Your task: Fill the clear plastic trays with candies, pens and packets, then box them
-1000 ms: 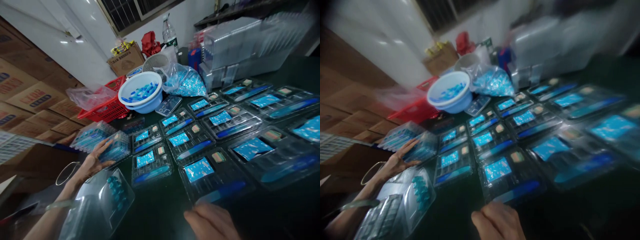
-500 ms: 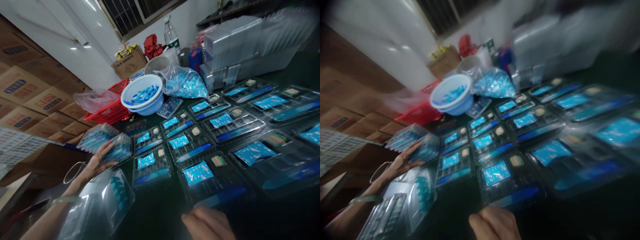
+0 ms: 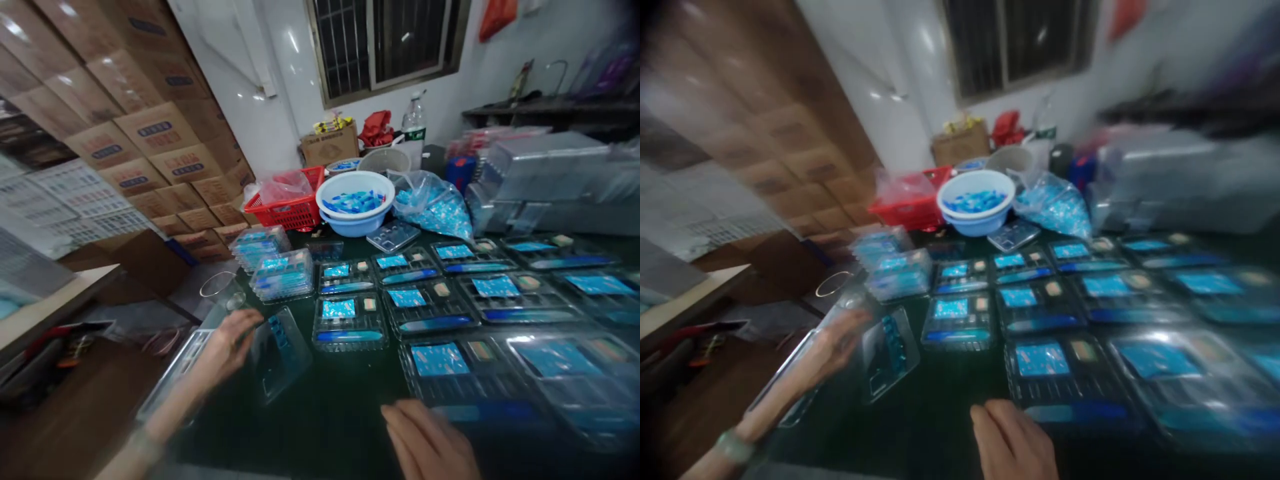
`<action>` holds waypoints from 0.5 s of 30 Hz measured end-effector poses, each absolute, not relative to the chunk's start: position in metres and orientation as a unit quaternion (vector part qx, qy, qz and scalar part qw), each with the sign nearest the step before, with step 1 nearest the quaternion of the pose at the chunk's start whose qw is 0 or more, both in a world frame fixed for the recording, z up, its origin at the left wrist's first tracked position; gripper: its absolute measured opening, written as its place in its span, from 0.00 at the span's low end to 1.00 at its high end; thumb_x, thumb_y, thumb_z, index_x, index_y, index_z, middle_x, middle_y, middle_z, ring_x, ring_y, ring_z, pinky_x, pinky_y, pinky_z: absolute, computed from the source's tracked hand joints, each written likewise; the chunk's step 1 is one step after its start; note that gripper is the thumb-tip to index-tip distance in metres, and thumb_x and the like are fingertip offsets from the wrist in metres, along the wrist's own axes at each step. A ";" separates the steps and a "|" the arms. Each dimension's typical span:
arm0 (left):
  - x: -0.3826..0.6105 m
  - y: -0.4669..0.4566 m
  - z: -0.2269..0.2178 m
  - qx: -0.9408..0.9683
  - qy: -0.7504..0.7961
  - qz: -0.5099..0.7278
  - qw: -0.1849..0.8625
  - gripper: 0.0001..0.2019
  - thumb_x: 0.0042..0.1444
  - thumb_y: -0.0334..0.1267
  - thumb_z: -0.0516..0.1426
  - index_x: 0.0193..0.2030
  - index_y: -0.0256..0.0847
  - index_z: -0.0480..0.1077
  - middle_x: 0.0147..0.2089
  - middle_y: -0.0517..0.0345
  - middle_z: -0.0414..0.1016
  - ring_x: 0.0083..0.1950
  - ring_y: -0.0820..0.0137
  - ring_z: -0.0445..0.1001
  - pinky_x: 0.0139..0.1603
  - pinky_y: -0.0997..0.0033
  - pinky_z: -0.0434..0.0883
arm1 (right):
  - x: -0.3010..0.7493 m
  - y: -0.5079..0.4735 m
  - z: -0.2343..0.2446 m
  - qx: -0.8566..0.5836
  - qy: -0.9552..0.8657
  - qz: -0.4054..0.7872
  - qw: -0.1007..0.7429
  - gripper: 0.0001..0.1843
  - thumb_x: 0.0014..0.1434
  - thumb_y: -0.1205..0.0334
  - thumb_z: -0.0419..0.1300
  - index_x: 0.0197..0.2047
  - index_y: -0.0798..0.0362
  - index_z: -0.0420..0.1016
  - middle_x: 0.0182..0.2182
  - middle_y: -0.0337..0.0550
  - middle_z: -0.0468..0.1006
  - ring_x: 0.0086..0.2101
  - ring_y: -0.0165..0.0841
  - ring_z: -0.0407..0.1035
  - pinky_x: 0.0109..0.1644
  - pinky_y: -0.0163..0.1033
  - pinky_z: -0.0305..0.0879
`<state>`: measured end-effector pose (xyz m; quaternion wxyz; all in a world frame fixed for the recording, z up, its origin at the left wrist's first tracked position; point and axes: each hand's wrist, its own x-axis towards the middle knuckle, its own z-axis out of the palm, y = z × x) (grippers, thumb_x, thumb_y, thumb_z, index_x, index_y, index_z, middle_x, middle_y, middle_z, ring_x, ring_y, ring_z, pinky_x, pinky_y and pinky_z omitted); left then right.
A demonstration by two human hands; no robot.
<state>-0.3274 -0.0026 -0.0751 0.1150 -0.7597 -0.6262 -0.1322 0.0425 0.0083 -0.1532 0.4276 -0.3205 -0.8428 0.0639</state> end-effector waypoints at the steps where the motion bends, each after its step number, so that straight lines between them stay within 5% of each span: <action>1: -0.327 -0.022 -0.084 -0.767 -0.624 -0.120 0.087 0.13 0.55 0.30 0.48 0.46 0.42 0.66 0.48 0.52 0.69 0.48 0.67 0.69 0.48 0.68 0.67 | 0.033 0.013 -0.151 -0.319 -0.856 0.054 0.404 0.13 0.61 0.65 0.46 0.44 0.53 0.69 0.36 0.46 0.72 0.33 0.34 0.69 0.31 0.35 0.64; 5: -0.320 -0.077 -0.115 -0.769 -0.627 -0.101 0.069 0.17 0.53 0.27 0.47 0.47 0.43 0.66 0.53 0.49 0.66 0.55 0.62 0.62 0.52 0.61 0.64 | -0.004 0.038 -0.144 -0.361 -0.884 -0.013 0.298 0.17 0.58 0.70 0.47 0.50 0.55 0.66 0.43 0.50 0.68 0.40 0.41 0.64 0.39 0.45 0.62; 9: -0.305 -0.103 -0.123 -0.758 -0.633 -0.141 0.072 0.15 0.52 0.27 0.47 0.44 0.42 0.67 0.49 0.47 0.67 0.51 0.59 0.64 0.43 0.59 0.65 | -0.026 0.055 -0.141 -0.405 -0.890 -0.060 0.201 0.17 0.55 0.74 0.51 0.47 0.56 0.69 0.43 0.52 0.68 0.42 0.43 0.61 0.42 0.47 0.59; 15: -0.273 -0.128 -0.124 -0.759 -0.625 -0.176 0.046 0.09 0.51 0.37 0.54 0.40 0.42 0.67 0.42 0.49 0.68 0.43 0.57 0.63 0.38 0.57 0.60 | -0.027 0.049 -0.141 -0.403 -0.895 -0.057 0.184 0.15 0.54 0.78 0.49 0.38 0.52 0.71 0.36 0.46 0.68 0.37 0.38 0.60 0.40 0.44 0.55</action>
